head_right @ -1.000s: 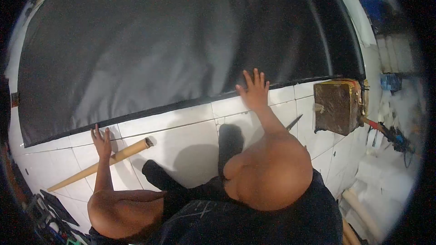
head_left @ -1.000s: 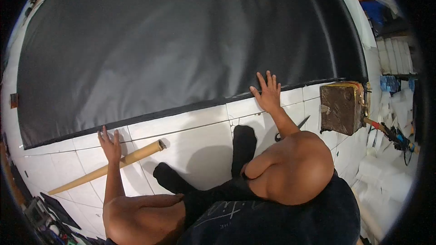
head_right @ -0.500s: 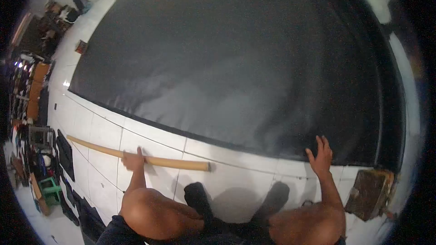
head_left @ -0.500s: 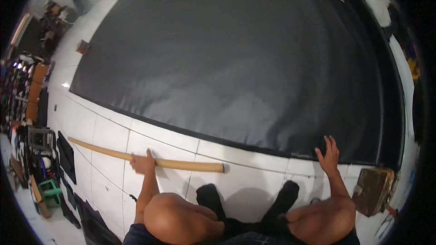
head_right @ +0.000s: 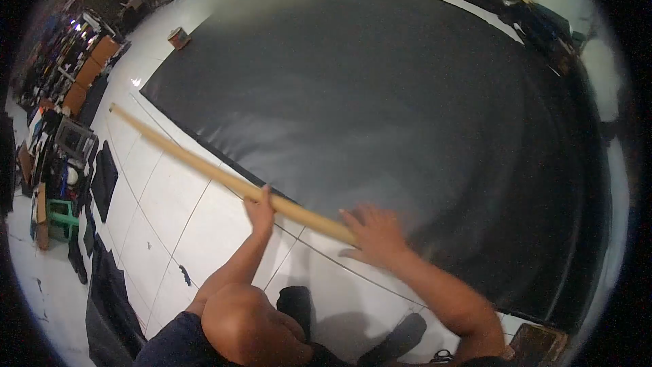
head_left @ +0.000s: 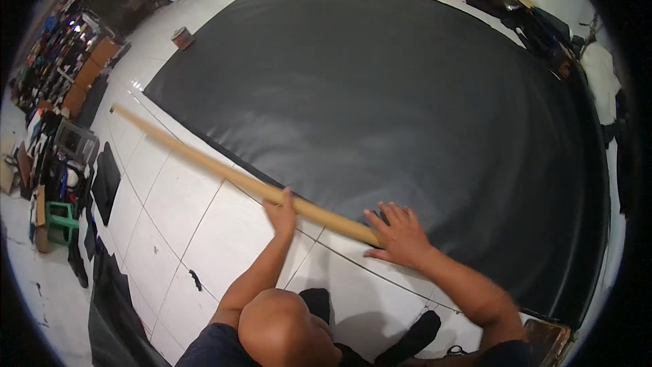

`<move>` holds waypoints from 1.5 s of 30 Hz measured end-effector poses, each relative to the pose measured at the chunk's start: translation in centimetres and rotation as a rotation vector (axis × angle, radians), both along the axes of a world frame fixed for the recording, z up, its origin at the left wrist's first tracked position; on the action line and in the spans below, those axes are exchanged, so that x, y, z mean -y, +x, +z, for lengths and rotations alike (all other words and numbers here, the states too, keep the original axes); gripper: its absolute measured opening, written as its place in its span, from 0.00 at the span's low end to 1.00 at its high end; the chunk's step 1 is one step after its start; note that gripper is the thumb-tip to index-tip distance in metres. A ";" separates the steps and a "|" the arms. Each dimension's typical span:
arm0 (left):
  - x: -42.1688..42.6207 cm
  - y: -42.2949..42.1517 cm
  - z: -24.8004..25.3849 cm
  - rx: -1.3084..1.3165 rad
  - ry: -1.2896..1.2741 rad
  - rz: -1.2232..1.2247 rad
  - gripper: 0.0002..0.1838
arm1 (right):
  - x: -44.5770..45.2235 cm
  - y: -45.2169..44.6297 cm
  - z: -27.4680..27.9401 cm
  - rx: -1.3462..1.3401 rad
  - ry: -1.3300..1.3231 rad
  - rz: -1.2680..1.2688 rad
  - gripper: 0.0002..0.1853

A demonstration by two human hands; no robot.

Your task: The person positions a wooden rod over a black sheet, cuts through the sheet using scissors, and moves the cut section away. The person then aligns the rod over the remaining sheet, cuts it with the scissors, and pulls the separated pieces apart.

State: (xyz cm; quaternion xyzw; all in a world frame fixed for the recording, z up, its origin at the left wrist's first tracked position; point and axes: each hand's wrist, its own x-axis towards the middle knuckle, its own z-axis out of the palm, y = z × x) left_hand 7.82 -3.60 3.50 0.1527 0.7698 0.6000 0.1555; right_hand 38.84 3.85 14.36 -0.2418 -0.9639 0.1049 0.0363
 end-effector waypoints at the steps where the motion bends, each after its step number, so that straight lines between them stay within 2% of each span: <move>1: -1.2 1.8 2.4 0.156 0.060 -0.067 0.32 | 0.6 -1.4 -1.4 -0.105 0.111 -0.091 0.36; 2: -2.4 2.4 1.1 -0.069 0.009 -0.057 0.33 | 1.2 -2.3 -1.9 -0.116 0.106 -0.092 0.36; 3: -3.0 2.7 0.9 0.178 0.059 -0.163 0.32 | 1.7 -3.2 -2.1 -0.002 -0.141 -0.256 0.36; 4: -3.4 4.2 4.5 0.305 0.020 -0.174 0.32 | 1.8 -3.7 -2.3 0.118 -0.383 -0.415 0.37; 6: -3.7 4.5 3.5 0.268 -0.057 -0.243 0.27 | 3.0 -2.9 -5.4 0.083 -0.288 -0.418 0.36; 8: -3.3 -1.1 -6.3 -0.502 -0.251 -0.481 0.26 | 1.6 -1.6 -7.1 0.059 -0.182 -0.435 0.35; 9: -3.7 -0.8 -2.0 -0.106 -0.203 -0.282 0.28 | 0.7 -0.8 -7.4 0.078 -0.163 -0.433 0.34; 11: -3.7 -3.6 -0.8 -0.624 -0.405 -0.243 0.30 | -0.4 0.4 -8.2 0.100 -0.146 -0.464 0.33; 14: -4.7 -6.0 -1.6 -0.818 -0.692 -0.376 0.42 | -2.4 1.1 -8.6 0.010 -0.018 -0.457 0.32; 15: -4.8 -6.0 -2.1 -0.815 -0.692 -0.381 0.42 | -3.3 0.7 -8.7 0.041 -0.031 -0.472 0.32; 17: -4.4 -5.7 -3.0 -0.777 -0.759 -0.552 0.47 | -5.3 -0.4 -8.6 0.083 -0.050 -0.487 0.32; 26: -4.5 -5.6 -2.9 -0.756 -0.762 -0.566 0.50 | -19.4 -8.9 -7.6 0.167 -0.187 -0.637 0.32; 29: -4.7 -5.6 -2.9 -0.740 -0.753 -0.574 0.50 | -23.7 -10.7 -8.0 0.076 -0.276 -0.727 0.31; 31: -4.6 -5.8 -3.3 -0.771 -0.756 -0.573 0.50 | -25.9 -11.0 -8.1 0.002 -0.484 -0.845 0.30; 32: -4.6 -5.9 -3.5 -0.792 -0.753 -0.553 0.50 | -26.6 -10.5 -8.1 0.001 -0.482 -0.857 0.30; 34: -4.7 -6.1 -3.9 -0.811 -0.743 -0.563 0.51 | -27.5 -8.8 -8.1 -0.022 -0.484 -1.013 0.31; 37: -4.5 -5.9 -3.4 -0.801 -0.753 -0.568 0.51 | -26.3 -2.0 -9.2 -0.038 -0.414 -1.114 0.33; 39: -4.6 -5.9 -3.2 -0.769 -0.792 -0.574 0.50 | -22.9 3.2 -7.1 0.014 -0.449 -1.195 0.34; 42: -4.2 -6.3 -3.8 -0.790 -0.750 -0.587 0.49 | -17.1 12.1 -7.7 0.035 -0.347 -1.325 0.33; 45: -2.8 -8.1 -5.1 -0.693 -0.480 -0.593 0.44 | -9.8 20.9 -9.9 -0.063 -0.204 -1.397 0.31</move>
